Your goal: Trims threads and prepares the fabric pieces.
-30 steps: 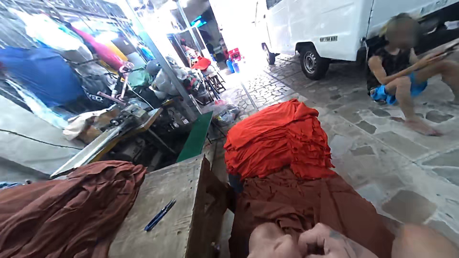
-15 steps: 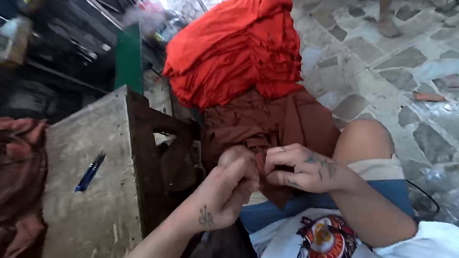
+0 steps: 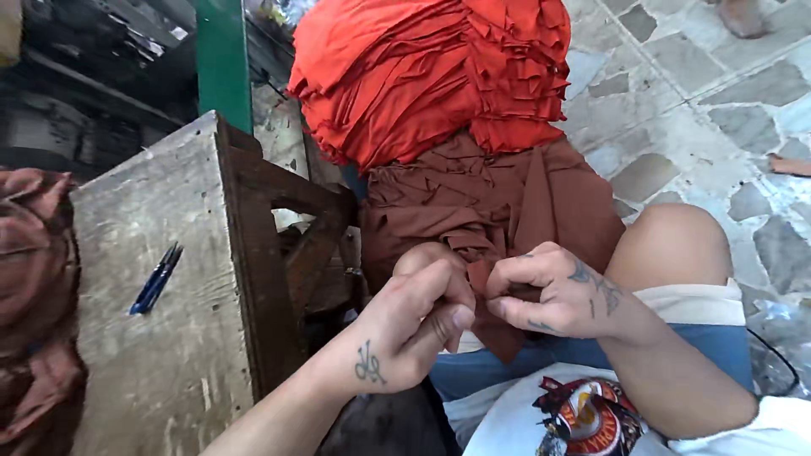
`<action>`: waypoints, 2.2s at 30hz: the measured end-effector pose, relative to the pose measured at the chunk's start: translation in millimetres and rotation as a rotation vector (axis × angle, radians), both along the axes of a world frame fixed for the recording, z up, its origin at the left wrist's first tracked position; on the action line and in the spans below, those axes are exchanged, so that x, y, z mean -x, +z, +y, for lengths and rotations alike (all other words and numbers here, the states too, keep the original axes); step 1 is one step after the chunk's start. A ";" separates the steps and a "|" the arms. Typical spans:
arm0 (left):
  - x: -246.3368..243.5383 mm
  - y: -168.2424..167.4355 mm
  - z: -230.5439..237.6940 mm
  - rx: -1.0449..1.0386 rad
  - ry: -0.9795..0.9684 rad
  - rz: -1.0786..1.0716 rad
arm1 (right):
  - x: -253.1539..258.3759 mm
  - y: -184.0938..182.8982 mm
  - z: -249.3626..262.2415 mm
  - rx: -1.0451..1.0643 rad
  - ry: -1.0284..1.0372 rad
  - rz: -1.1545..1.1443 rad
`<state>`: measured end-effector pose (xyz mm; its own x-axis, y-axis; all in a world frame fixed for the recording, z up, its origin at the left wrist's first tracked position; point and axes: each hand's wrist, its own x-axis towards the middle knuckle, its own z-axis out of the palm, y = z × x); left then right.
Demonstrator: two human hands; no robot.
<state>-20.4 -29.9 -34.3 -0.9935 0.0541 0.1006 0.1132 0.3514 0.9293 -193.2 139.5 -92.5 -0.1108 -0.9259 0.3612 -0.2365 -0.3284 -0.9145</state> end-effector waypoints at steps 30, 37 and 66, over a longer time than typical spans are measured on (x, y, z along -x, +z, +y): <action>-7.4 10.8 -0.4 -0.128 -0.057 -0.005 | -8.3 11.5 10.0 0.060 -0.003 0.082; -9.2 12.3 -0.5 -0.134 0.015 -0.020 | -16.4 13.0 9.0 0.022 -0.172 0.165; -11.5 14.9 -4.2 -0.181 0.016 -0.009 | -6.5 6.6 5.6 -0.023 -0.040 -0.059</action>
<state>-8.9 -34.0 -19.5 -0.9950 0.0196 0.0981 0.1001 0.1799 0.9786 -186.7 145.1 -85.8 -0.1678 -0.9285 0.3313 -0.1947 -0.2982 -0.9344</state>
